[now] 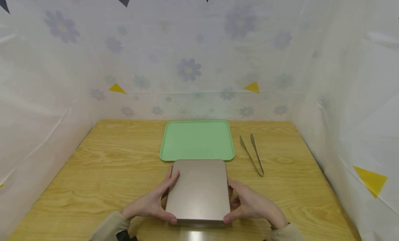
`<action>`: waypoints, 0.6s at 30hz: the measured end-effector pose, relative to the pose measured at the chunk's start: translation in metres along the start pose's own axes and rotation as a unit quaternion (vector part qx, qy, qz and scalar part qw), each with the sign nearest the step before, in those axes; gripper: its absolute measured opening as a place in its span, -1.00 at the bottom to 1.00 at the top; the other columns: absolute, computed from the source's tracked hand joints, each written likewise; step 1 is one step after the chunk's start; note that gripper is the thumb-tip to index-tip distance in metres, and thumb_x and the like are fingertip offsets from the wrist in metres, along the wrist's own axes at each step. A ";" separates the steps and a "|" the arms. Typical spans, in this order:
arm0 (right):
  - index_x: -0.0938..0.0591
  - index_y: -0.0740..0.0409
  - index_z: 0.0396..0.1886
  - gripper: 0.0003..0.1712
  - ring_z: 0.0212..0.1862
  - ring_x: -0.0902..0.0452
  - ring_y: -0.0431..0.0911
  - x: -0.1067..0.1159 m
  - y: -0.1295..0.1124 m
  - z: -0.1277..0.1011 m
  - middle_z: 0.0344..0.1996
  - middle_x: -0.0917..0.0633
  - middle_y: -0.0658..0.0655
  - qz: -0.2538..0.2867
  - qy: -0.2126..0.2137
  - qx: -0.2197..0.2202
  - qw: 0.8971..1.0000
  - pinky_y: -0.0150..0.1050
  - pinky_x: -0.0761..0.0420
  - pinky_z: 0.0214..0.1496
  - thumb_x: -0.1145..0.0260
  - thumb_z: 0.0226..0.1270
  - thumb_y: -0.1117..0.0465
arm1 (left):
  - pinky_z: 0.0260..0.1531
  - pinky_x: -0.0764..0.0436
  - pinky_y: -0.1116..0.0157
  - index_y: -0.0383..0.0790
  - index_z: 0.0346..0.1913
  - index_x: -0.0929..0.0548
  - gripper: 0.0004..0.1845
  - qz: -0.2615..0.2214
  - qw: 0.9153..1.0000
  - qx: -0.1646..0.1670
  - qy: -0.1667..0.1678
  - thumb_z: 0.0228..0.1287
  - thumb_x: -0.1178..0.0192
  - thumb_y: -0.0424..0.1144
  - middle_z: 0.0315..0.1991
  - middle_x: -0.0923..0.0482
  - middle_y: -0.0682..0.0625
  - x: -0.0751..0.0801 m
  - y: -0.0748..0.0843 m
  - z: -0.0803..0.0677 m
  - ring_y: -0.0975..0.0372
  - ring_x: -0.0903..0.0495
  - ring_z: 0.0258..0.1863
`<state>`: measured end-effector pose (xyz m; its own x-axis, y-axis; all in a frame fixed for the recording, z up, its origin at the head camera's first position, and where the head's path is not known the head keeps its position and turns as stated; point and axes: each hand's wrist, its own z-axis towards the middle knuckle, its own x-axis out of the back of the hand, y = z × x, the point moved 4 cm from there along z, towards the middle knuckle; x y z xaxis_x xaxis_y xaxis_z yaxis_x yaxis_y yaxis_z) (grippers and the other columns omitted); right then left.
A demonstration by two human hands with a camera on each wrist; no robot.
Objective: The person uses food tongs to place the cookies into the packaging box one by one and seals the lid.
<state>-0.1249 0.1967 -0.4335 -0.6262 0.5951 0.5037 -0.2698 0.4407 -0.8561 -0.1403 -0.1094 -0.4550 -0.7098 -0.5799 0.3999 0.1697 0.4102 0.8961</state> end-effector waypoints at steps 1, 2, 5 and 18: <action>0.06 0.43 0.58 0.38 0.01 -0.66 -0.21 0.000 0.000 0.000 0.21 -0.45 0.41 -0.001 0.001 -0.003 1.000 -0.31 -0.75 -0.08 -0.61 0.04 -0.05 | 0.56 0.13 -0.23 0.01 0.62 0.38 0.44 -0.001 1.000 -0.001 0.001 -0.04 -0.58 0.04 0.52 0.90 -0.15 0.000 0.000 0.000 -0.07 0.59 0.59; 0.06 0.44 0.58 0.38 0.00 -0.66 -0.22 0.000 0.000 0.000 0.22 -0.44 0.42 -0.003 0.002 -0.004 1.000 -0.31 -0.76 -0.08 -0.61 0.04 -0.05 | 0.56 0.13 -0.24 0.01 0.63 0.38 0.44 -0.002 1.000 -0.003 0.001 -0.04 -0.58 0.03 0.52 0.89 -0.16 0.000 -0.001 0.000 -0.08 0.59 0.58; 0.06 0.46 0.57 0.38 -0.02 -0.66 -0.25 -0.001 0.002 -0.001 0.22 -0.44 0.44 -0.004 0.005 -0.014 1.000 -0.30 -0.75 -0.06 -0.61 0.03 -0.05 | 0.55 0.12 -0.25 0.01 0.63 0.39 0.44 -0.005 1.000 -0.008 0.005 -0.03 -0.58 -0.02 0.53 0.88 -0.19 0.000 -0.002 0.000 -0.12 0.58 0.59; -0.05 0.38 0.56 0.31 -0.02 -0.64 -0.26 -0.002 0.000 -0.003 0.00 -0.53 0.23 -0.005 0.017 0.007 1.000 -0.27 -0.77 -0.05 -0.61 0.02 -0.07 | 0.56 0.11 -0.14 -0.01 0.62 0.38 0.47 0.004 1.000 -0.012 0.025 -0.08 -0.62 -0.10 0.52 0.89 -0.07 -0.002 0.002 0.000 -0.08 0.56 0.59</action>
<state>-0.1213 0.1973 -0.4346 -0.5989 0.6134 0.5149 -0.2863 0.4364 -0.8530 -0.1383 -0.1074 -0.4536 -0.6733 -0.6120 0.4149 0.1918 0.3974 0.8974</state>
